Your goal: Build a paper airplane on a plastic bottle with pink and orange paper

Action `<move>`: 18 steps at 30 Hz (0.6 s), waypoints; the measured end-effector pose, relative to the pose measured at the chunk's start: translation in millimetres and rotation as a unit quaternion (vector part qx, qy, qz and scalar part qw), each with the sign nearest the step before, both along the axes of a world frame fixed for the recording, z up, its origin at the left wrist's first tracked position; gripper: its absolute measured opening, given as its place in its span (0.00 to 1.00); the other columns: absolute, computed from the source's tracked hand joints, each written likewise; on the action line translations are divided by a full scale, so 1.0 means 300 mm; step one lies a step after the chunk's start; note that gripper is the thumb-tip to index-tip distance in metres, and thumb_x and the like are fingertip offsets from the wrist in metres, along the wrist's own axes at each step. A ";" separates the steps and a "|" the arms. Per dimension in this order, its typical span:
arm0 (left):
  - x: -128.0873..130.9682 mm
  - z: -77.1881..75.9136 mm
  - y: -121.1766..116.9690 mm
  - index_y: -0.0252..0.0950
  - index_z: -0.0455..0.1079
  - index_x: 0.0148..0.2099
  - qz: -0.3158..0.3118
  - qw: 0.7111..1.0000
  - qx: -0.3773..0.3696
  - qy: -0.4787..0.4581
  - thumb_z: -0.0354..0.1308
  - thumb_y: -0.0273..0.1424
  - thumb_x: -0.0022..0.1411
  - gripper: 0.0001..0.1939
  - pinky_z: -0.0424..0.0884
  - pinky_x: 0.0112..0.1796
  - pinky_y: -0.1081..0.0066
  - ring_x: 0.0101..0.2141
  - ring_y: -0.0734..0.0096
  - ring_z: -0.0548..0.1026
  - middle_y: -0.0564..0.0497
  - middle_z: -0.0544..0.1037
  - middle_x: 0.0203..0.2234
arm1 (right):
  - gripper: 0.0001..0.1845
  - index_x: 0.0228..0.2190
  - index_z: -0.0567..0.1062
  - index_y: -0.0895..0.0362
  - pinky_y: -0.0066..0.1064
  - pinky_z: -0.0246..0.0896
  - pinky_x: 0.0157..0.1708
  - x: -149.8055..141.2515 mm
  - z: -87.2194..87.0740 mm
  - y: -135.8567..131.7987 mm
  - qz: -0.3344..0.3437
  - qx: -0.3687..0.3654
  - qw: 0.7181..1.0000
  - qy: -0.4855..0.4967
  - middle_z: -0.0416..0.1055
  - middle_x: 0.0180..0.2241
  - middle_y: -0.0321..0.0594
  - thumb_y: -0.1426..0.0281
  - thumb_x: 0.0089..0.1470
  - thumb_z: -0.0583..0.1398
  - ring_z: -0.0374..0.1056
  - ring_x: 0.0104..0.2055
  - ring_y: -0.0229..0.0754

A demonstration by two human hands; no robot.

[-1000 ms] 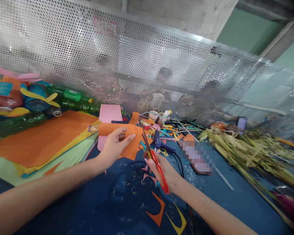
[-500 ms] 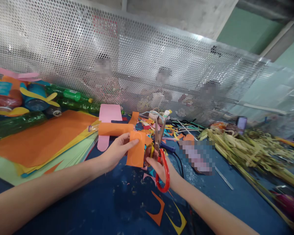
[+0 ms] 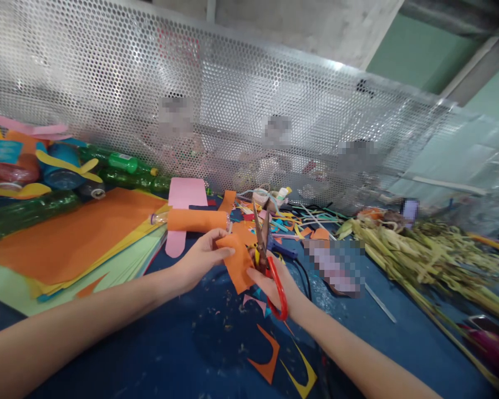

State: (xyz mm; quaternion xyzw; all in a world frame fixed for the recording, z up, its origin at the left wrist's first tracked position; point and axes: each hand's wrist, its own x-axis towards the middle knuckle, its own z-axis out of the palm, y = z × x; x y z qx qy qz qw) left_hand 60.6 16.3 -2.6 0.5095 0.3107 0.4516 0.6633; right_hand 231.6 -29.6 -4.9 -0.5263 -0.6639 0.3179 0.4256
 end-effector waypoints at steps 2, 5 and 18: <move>-0.002 0.001 0.005 0.37 0.63 0.38 -0.003 1.000 0.006 -0.001 0.60 0.25 0.48 0.14 0.66 0.34 0.75 0.34 0.74 0.68 0.55 0.68 0.34 | 0.07 0.30 0.67 0.56 0.29 0.60 0.29 0.001 0.007 0.005 -0.014 0.012 1.000 0.002 0.64 0.24 0.32 0.72 0.44 0.57 0.62 0.26 0.37; -0.005 0.001 0.017 0.37 0.63 0.39 -0.016 1.000 0.016 -0.006 0.59 0.24 0.48 0.14 0.66 0.36 0.73 0.34 0.74 0.69 0.54 0.70 0.33 | 0.09 0.30 0.67 0.56 0.31 0.60 0.33 0.010 0.006 0.021 -0.049 0.027 0.998 0.022 0.66 0.28 0.35 0.70 0.42 0.58 0.64 0.30 0.40; -0.024 -0.003 0.016 0.38 0.73 0.41 -0.213 0.957 0.084 0.176 0.61 0.33 0.50 0.14 0.65 0.38 0.71 0.40 0.65 0.70 0.52 0.75 0.37 | 0.13 0.34 0.68 0.57 0.40 0.61 0.43 0.030 -0.015 0.042 -0.049 0.019 0.993 0.102 0.70 0.34 0.41 0.66 0.44 0.60 0.68 0.37 0.46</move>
